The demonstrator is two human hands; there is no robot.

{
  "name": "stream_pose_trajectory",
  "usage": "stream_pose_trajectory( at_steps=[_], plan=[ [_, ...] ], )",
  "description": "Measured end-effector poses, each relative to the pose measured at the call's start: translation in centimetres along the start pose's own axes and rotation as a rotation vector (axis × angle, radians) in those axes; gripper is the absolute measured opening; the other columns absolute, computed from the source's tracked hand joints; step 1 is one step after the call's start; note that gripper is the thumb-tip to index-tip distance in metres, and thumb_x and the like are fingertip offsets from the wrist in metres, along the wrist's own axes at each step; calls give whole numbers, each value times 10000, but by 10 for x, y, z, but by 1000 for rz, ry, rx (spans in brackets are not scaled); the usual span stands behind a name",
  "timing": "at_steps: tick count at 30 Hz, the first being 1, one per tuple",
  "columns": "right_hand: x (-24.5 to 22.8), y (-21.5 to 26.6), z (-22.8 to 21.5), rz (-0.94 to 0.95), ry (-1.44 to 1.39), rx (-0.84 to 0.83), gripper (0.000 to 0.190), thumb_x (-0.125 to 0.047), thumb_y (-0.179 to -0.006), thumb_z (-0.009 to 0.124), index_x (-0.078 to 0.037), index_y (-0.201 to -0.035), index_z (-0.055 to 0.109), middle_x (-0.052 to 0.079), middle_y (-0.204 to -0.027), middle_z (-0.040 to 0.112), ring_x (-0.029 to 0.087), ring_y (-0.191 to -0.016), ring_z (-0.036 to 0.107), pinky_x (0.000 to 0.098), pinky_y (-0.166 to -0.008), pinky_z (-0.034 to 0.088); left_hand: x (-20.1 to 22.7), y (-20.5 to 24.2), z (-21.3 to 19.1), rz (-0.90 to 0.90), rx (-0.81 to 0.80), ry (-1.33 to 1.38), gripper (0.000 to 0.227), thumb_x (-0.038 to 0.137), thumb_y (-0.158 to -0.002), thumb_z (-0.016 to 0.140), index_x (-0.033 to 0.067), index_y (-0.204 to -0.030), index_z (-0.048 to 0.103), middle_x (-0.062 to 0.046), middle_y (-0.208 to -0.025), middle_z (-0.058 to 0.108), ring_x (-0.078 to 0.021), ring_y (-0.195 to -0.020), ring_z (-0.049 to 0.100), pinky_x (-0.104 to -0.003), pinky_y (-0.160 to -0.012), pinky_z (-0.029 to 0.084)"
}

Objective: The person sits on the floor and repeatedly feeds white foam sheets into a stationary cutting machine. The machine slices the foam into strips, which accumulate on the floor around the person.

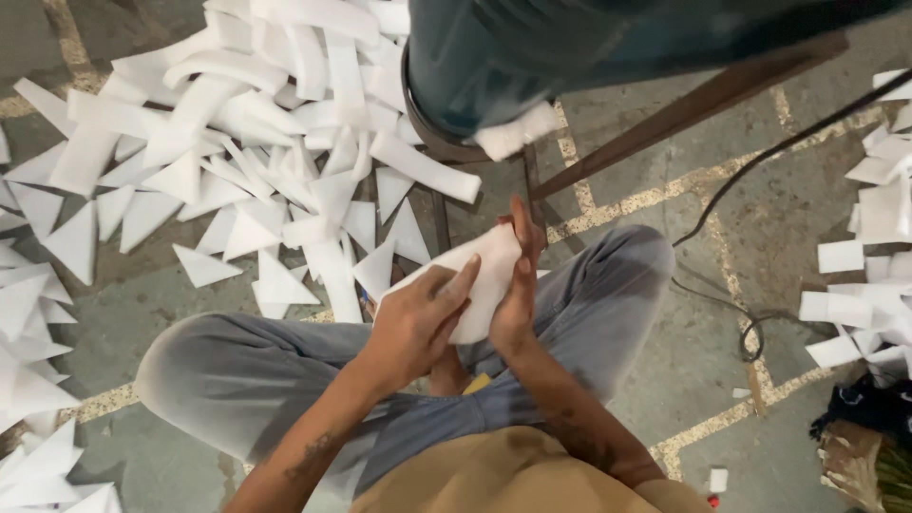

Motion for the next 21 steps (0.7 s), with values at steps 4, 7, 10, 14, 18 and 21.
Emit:
stream_pose_trajectory(
  at_steps=[4, 7, 10, 14, 18, 21],
  plan=[
    [9, 18, -2, -52, 85, 55, 785, -600, -1109, 193, -36, -1645, 297, 173, -1503, 396, 294, -1384, 407, 439, -1224, 300, -4, 19, 15, 51, -20, -75, 562, 105, -913, 694, 84, -1457, 556, -129, -1083, 644, -320, -866, 675, -417, -712, 541],
    [37, 24, 3, -107, 315, 0, 833, -657, -1108, 64, -53, -1670, 185, 175, -1630, 284, 321, -1497, 292, 449, -1283, 229, -25, 24, 32, -58, -64, -107, 559, 105, -932, 668, 78, -1476, 543, -144, -1088, 651, -339, -879, 676, -427, -722, 545],
    [73, 14, 7, 8, 211, -94, 850, -676, -1089, 44, -62, -1668, 140, 175, -1725, 142, 345, -1598, 104, 460, -1292, 107, -58, 19, 49, -237, 10, -112, 534, 129, -962, 666, 66, -1476, 538, -174, -1076, 668, -357, -897, 682, -440, -753, 543],
    [101, 8, -5, 296, -63, -127, 831, -675, -1029, 227, -124, -1650, 238, 107, -1686, 264, 277, -1543, 244, 424, -1231, 188, -93, 27, 36, -501, 218, 76, 568, 184, -947, 697, 13, -1461, 525, -221, -1051, 701, -317, -874, 705, -396, -772, 551],
    [120, 39, 3, 496, -111, -446, 766, -449, -1006, 627, -111, -1594, 273, 155, -1569, 465, 299, -1446, 456, 415, -1174, 377, -111, 34, 29, -645, 281, 238, 608, 215, -909, 736, -44, -1414, 520, -183, -1026, 737, -235, -805, 693, -338, -729, 555],
    [149, 39, 6, 545, 4, -430, 681, -420, -961, 641, -88, -1503, 395, 151, -1451, 566, 277, -1338, 535, 393, -1097, 430, -132, 35, 26, -724, 416, 327, 533, 208, -950, 726, -51, -1391, 575, -141, -962, 755, -187, -813, 664, -315, -740, 547]
  ],
)
Point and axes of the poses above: each hand's wrist, its own y-axis away from the middle knuckle, its own z-axis out of the palm, x = y × z, the point moved 1 cm from there along -y, towards the middle knuckle
